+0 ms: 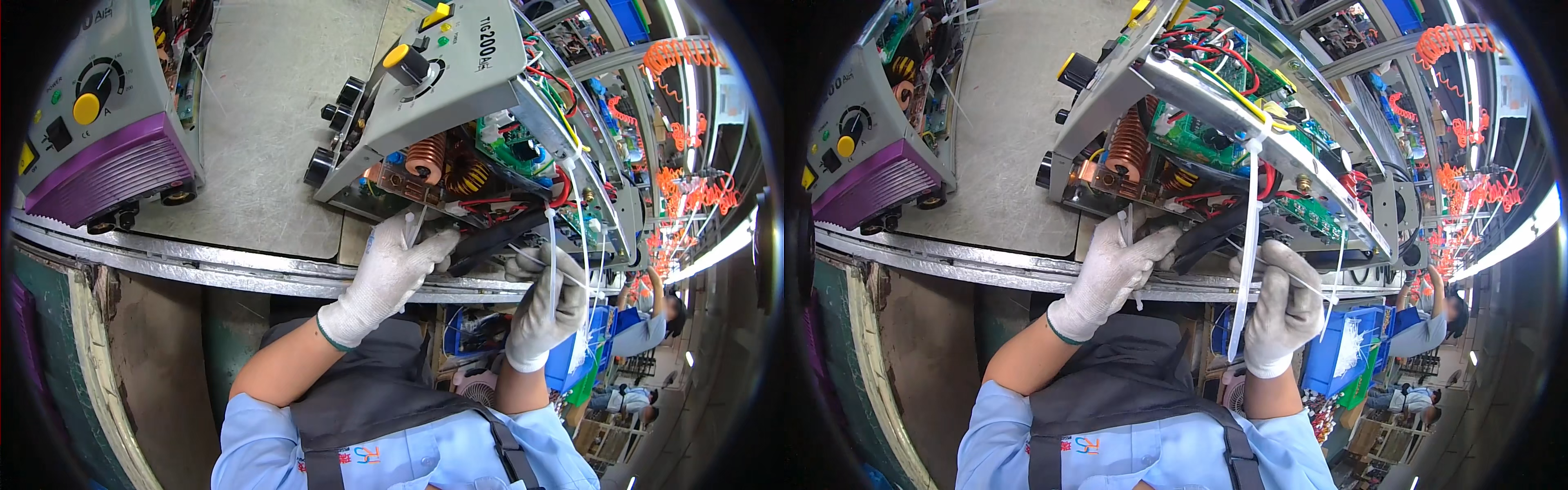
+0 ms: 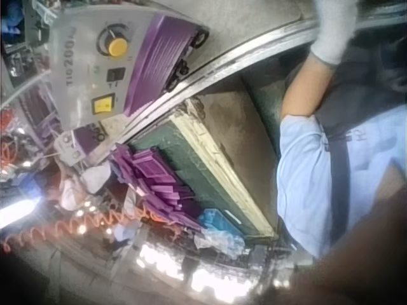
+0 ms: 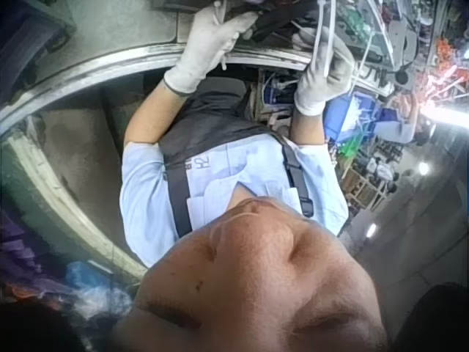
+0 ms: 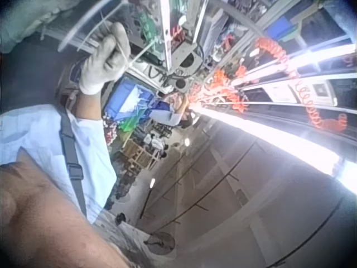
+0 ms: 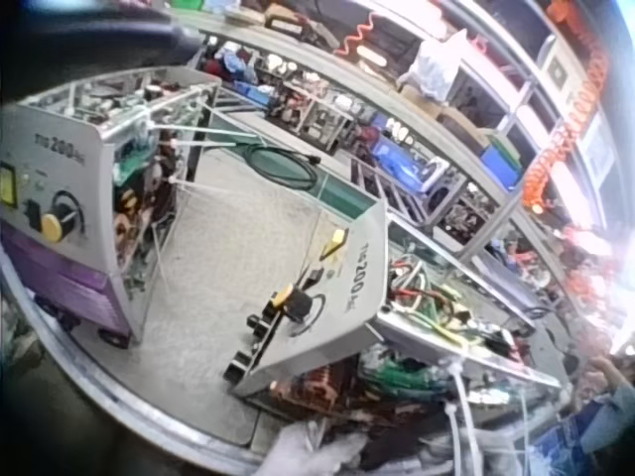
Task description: The person organizes and secures wires inside an open electronic device using white zip ties. They also handle a purple plastic component and a black cable, placing them on the workbench. The person repeatedly picks zip ties from a blue bin and fastens them around wire bundles within the device.
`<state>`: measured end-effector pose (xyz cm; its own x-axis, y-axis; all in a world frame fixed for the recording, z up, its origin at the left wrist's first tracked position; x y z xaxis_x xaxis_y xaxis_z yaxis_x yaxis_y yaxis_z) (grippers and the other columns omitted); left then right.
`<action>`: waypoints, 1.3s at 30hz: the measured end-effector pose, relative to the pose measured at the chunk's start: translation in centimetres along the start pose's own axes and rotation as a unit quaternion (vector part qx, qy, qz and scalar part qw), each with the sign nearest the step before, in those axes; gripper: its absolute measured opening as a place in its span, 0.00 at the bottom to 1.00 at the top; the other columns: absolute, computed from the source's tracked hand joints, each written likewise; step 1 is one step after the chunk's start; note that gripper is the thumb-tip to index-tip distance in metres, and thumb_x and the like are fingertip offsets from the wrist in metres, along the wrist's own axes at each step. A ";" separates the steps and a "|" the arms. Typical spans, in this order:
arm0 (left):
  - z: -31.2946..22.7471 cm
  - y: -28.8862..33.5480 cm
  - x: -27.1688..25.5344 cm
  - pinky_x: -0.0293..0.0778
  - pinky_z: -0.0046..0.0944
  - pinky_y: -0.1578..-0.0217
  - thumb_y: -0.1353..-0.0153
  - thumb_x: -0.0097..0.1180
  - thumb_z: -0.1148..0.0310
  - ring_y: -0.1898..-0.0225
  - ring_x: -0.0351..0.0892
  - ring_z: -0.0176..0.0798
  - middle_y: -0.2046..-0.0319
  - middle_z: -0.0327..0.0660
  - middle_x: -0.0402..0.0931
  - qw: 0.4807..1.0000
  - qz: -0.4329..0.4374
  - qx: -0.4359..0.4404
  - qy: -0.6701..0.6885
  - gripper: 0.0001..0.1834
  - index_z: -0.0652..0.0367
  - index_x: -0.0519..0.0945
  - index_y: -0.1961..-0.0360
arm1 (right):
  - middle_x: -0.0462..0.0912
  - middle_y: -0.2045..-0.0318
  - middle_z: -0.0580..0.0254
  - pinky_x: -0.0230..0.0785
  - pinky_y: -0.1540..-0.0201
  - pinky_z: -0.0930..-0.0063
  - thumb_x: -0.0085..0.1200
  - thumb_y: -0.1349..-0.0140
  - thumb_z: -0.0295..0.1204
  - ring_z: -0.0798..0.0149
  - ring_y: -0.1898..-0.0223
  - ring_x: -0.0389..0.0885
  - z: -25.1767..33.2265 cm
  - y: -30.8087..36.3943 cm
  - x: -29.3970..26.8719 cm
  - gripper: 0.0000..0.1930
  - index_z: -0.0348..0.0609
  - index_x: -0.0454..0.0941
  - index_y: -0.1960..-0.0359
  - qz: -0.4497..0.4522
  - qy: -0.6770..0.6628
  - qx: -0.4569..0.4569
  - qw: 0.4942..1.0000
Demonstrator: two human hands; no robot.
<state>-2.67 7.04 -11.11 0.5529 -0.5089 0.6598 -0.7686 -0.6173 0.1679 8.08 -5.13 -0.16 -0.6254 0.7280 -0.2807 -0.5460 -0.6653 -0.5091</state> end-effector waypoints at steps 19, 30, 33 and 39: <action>-0.1 1.4 -0.2 0.48 0.24 0.89 0.35 0.56 0.62 0.90 0.54 0.20 0.75 0.39 0.74 0.998 -0.038 0.034 -0.038 0.17 0.67 0.72 0.56 | 0.82 0.67 0.59 0.70 0.68 0.84 0.48 0.33 0.20 0.75 0.72 0.77 -2.0 -0.6 -0.7 0.07 0.35 0.73 0.55 -0.040 -0.128 0.027 0.991; 0.1 -0.1 1.0 0.47 0.24 0.88 0.37 0.61 0.66 0.88 0.56 0.20 0.82 0.29 0.69 0.982 -0.021 -0.031 -0.184 0.08 0.58 0.75 0.65 | 0.76 0.79 0.71 0.61 0.77 0.84 0.53 0.33 0.28 0.82 0.79 0.69 -4.9 -0.7 -2.2 0.06 0.38 0.76 0.60 -0.041 -0.115 0.090 0.988; 0.1 -0.3 0.5 0.49 0.24 0.86 0.38 0.61 0.67 0.87 0.57 0.19 0.83 0.28 0.68 0.976 -0.036 0.014 -0.215 0.08 0.58 0.76 0.65 | 0.76 0.79 0.71 0.60 0.77 0.85 0.52 0.33 0.28 0.82 0.79 0.68 -4.5 -0.7 -2.6 0.06 0.38 0.76 0.60 -0.036 -0.095 0.080 0.992; 1.1 -0.1 -1.6 0.54 0.23 0.86 0.42 0.55 0.77 0.86 0.60 0.20 0.82 0.28 0.68 0.972 -0.138 0.084 -0.172 0.04 0.60 0.76 0.65 | 0.75 0.80 0.71 0.59 0.77 0.84 0.51 0.32 0.28 0.82 0.80 0.67 -4.5 -0.4 -0.9 0.07 0.38 0.76 0.59 -0.009 -0.132 0.091 0.987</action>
<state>-3.07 7.26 -13.00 0.8276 -0.4627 0.3179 -0.5284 -0.8333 0.1627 11.39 -4.76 -3.41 -0.7250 0.6876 -0.0400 -0.6344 -0.6892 -0.3500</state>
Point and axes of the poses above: each hand's wrist, its own y-axis away from the middle knuckle, its own x-axis out of the palm, z = x × y, the point moved 6 cm from there along -y, towards the middle knuckle
